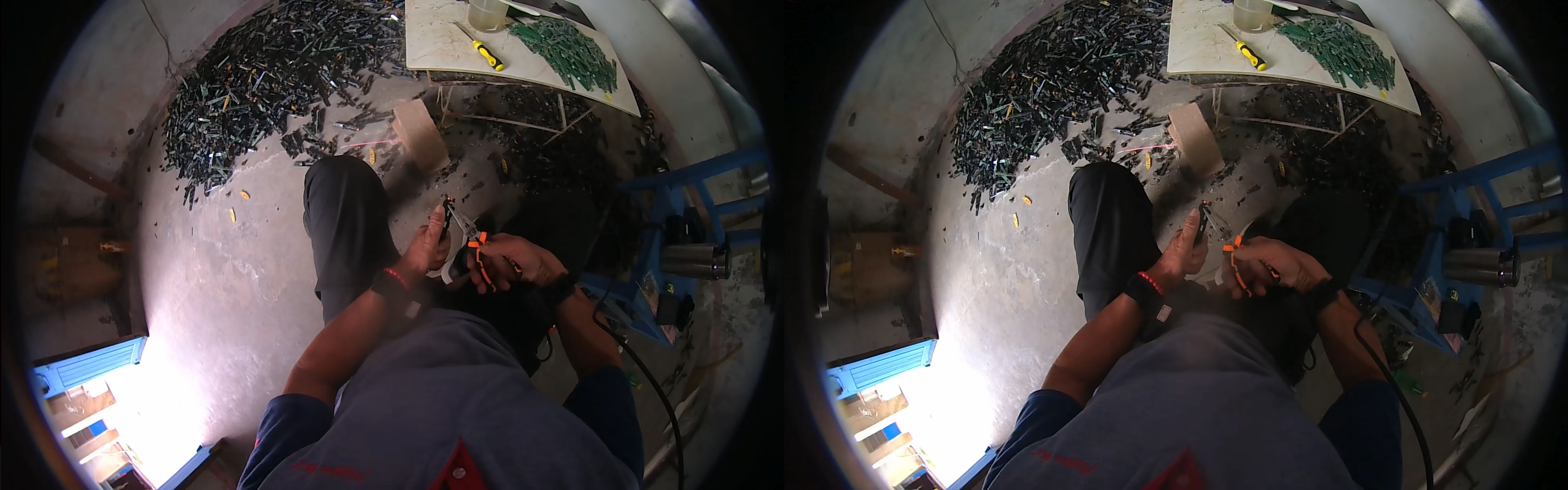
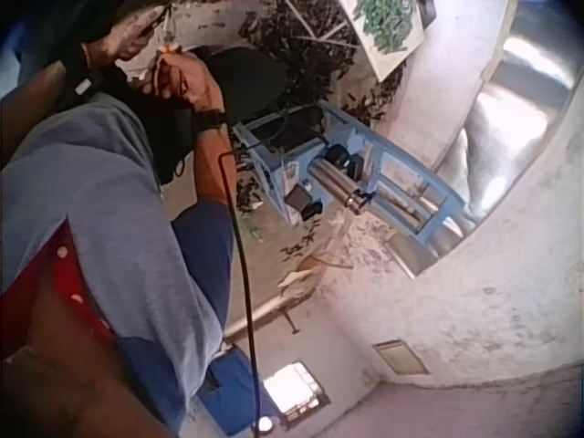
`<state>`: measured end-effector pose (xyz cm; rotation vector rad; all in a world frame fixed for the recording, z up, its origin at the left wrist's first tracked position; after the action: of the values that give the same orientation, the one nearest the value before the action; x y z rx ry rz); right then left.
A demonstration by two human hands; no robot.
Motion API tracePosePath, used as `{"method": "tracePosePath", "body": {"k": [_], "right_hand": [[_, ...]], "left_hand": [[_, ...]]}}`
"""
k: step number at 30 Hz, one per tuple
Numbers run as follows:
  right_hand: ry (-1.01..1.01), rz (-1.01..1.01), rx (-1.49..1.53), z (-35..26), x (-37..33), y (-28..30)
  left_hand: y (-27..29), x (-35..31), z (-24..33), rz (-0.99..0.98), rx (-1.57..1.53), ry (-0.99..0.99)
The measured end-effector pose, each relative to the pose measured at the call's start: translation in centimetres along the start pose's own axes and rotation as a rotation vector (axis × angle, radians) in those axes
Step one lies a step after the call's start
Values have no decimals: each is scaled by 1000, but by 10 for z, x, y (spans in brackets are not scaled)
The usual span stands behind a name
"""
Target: The person is sitting on the floor and using pliers to strip components from small electronic parts. The person holds the parts with one hand and uses the pliers with the other to remove pieces, which fall onto the floor.
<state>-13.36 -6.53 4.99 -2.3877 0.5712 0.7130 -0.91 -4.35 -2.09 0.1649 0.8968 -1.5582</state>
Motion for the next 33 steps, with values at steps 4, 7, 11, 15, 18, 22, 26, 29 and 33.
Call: {"method": "tracePosePath", "body": {"k": [4, 7, 11, 15, 18, 22, 26, 29, 33], "right_hand": [[-18, -29, 56, 3, 3, 1], [-23, -19, 208, 17, 12, 2], [-7, -3, 248, 14, 12, -2], [-11, -20, 251, 19, 18, 0], [-8, -11, 248, 20, 19, 1], [-28, 58, 262, 15, 13, 0], [-72, 22, 350, 16, 15, -5], [-66, 13, 349, 23, 17, 1], [-62, 64, 301, 15, 16, -3]], "left_hand": [[3, 6, -3, 63, 10, -26], [7, 12, -4, 99, 73, -108], [5, 7, 2, 141, 63, -50], [11, 14, -7, 143, 36, -72], [12, 17, -10, 165, 41, -109], [9, 13, -7, 148, 33, -86], [33, 35, -39, 133, -36, -62], [28, 32, -35, 158, -15, -68], [30, 29, -34, 167, 24, -72]]}}
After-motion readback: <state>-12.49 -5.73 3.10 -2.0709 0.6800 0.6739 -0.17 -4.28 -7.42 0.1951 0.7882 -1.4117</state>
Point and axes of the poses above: each hand's wrist, its own x-axis towards the middle knuckle, its own y-axis out of the back of the hand, z = x × y, the point moved 7 cm from there along x, towards the middle knuckle, and after that the axes turned 2 degrees about -y, right-handed, at the moved point
